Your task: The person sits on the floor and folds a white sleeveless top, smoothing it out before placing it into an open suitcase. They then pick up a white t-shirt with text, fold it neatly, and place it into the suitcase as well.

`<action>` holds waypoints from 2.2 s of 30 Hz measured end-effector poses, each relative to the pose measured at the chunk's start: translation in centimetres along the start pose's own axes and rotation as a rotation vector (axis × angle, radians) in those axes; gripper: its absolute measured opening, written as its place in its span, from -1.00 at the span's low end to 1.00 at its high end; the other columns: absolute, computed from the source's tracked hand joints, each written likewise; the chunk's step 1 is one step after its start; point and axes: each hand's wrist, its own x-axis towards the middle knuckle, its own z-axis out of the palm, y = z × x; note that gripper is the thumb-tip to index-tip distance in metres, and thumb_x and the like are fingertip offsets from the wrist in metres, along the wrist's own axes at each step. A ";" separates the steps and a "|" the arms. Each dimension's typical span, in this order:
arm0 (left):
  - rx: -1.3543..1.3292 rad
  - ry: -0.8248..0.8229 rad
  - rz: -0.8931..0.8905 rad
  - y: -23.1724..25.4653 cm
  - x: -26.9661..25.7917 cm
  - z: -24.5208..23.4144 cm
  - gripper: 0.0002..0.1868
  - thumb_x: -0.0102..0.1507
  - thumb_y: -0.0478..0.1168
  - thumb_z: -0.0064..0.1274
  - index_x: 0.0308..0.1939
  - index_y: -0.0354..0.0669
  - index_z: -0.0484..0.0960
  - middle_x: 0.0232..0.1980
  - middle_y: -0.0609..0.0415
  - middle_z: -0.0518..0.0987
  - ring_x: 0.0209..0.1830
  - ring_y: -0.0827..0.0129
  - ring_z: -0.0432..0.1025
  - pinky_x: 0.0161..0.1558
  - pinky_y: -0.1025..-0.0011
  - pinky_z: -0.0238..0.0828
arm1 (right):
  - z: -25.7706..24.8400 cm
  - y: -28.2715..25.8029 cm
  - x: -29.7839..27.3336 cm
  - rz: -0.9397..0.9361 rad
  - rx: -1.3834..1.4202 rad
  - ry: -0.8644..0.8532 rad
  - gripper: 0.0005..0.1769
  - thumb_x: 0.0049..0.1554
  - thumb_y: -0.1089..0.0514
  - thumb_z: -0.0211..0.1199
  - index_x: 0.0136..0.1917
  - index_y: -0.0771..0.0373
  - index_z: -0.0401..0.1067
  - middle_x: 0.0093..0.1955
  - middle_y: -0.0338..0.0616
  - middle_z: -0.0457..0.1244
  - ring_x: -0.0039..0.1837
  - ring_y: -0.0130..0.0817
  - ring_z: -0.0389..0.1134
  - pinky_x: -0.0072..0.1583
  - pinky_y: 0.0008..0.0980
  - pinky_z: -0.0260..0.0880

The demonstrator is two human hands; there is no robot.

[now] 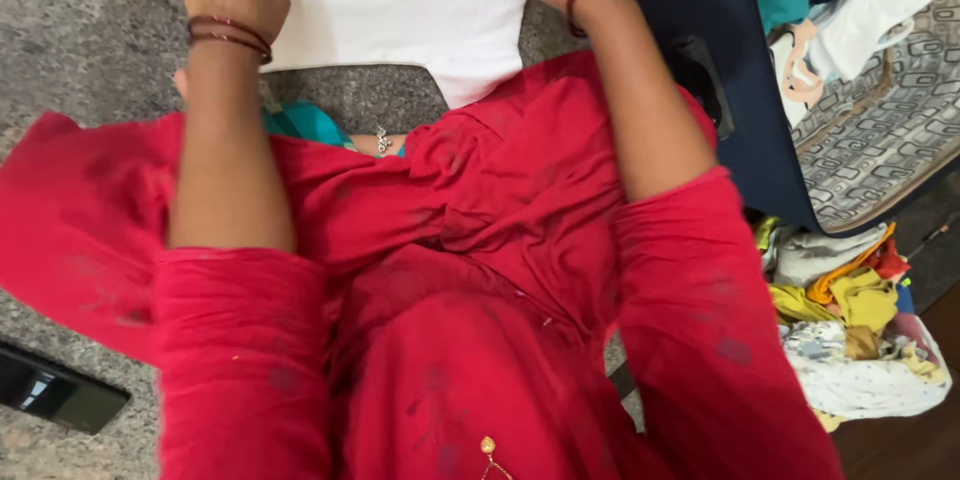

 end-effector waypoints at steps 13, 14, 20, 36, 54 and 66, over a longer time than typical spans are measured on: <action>0.032 -0.290 0.221 -2.8 -6.6 -6.4 -0.64 0.10 -0.09 0.34 -0.03 0.04 0.68 0.07 -0.02 0.62 0.04 0.06 0.55 0.04 0.09 0.47 | -3.0 -5.0 -5.0 -0.076 0.116 -0.053 -0.57 -0.11 0.54 0.15 -0.06 0.15 0.54 -0.01 -0.11 0.38 0.06 -0.05 0.41 0.07 -0.17 0.42; -0.004 -0.288 0.225 -2.8 -6.1 -6.1 -0.62 0.08 -0.09 0.36 -0.05 0.02 0.68 0.05 -0.01 0.63 0.04 0.06 0.55 0.05 0.08 0.46 | -2.5 -4.8 -4.9 -0.059 0.101 -0.075 -0.57 -0.09 0.54 0.16 -0.05 0.14 0.55 -0.01 -0.10 0.38 0.06 -0.05 0.41 0.06 -0.16 0.42; 0.066 -0.348 0.264 -1.0 -4.8 -2.4 -0.69 0.05 -0.23 0.32 -0.12 0.07 0.72 -0.03 -0.04 0.68 -0.02 0.03 0.58 0.00 0.10 0.50 | -1.2 -4.5 -4.2 -0.037 0.015 -0.131 -0.54 -0.15 0.43 0.40 0.02 0.11 0.58 0.02 -0.13 0.41 0.07 -0.03 0.42 0.01 -0.10 0.40; 0.049 -0.403 0.167 -2.0 -4.2 -2.0 -0.70 -0.01 -0.20 0.33 -0.19 0.10 0.77 -0.11 -0.01 0.71 -0.05 0.08 0.59 0.01 0.12 0.50 | -0.9 -5.3 -4.4 -0.249 -0.205 -0.153 -0.73 0.00 0.32 0.34 0.00 0.11 0.54 0.10 -0.17 0.33 0.08 0.02 0.40 0.01 -0.03 0.38; -0.658 -0.239 0.089 -5.8 -3.3 -1.3 -0.70 0.24 -0.16 0.22 -0.02 -0.27 0.67 -0.11 -0.20 0.65 -0.05 0.06 0.57 0.01 0.19 0.50 | 0.5 -3.1 -3.4 0.006 0.295 0.009 -0.91 0.21 0.28 0.28 0.01 0.25 0.42 -0.04 0.00 0.39 0.04 -0.04 0.44 0.05 -0.11 0.41; -1.172 0.059 -0.040 -7.5 1.2 3.8 -0.81 0.47 -0.33 0.17 0.10 -0.40 0.60 0.02 -0.03 0.69 -0.04 0.33 0.57 -0.02 0.33 0.48 | 3.6 0.6 0.1 0.112 0.554 -0.004 -0.87 0.21 0.32 0.25 0.04 0.30 0.38 -0.27 -0.17 0.32 -0.25 -0.44 0.33 -0.17 -0.38 0.34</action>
